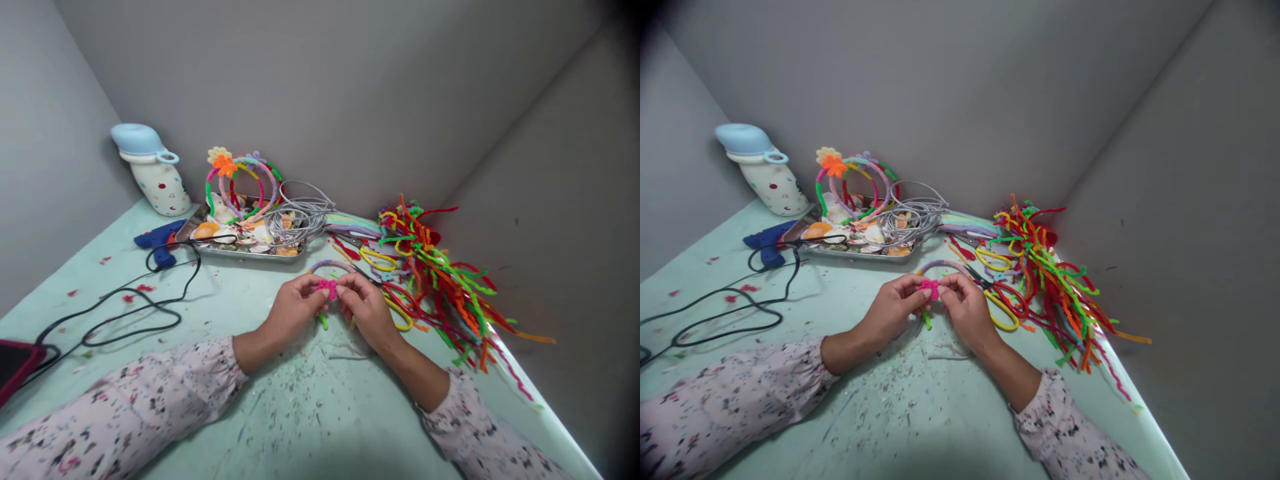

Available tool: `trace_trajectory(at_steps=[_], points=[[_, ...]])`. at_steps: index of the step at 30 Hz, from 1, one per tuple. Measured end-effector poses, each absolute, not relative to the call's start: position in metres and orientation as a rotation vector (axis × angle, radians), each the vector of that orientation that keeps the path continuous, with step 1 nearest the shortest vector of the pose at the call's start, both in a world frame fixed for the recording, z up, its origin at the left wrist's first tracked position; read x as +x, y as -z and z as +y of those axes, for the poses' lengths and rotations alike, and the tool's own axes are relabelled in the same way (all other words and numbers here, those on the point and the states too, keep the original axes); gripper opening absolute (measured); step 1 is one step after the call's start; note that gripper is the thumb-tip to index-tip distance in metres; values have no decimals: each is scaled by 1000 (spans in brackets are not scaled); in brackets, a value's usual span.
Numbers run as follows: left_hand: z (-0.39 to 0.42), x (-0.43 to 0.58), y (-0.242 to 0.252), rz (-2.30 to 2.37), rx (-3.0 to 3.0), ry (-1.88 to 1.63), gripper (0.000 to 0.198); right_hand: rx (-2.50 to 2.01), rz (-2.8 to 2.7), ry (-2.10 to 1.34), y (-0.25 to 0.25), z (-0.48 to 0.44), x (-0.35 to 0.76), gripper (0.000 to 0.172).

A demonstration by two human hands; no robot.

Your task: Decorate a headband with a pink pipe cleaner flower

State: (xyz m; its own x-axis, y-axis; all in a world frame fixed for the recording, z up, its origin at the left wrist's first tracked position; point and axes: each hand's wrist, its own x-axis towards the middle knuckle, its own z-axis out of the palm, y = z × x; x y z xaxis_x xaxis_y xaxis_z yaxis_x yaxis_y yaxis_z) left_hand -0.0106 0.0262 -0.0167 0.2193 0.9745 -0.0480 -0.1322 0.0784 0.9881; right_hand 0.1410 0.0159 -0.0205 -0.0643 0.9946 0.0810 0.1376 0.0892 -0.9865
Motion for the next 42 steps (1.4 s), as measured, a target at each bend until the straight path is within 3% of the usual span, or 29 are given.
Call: trace_trajectory(at_steps=[6,19,31,42], points=[[25,-11,17,989,1219,-1050,9,-1231,-1416,-1068,21,17,141,14],[23,-11,12,1003,1077,-1054,22,-1298,-1372,-1051,19,15,139,21],[26,-12,16,979,1049,-1049,21,-1297,-1468,-1050,22,15,139,20],[27,-12,15,1026,1007,-1057,20,-1279,-1697,-766,29,12,138,12]])
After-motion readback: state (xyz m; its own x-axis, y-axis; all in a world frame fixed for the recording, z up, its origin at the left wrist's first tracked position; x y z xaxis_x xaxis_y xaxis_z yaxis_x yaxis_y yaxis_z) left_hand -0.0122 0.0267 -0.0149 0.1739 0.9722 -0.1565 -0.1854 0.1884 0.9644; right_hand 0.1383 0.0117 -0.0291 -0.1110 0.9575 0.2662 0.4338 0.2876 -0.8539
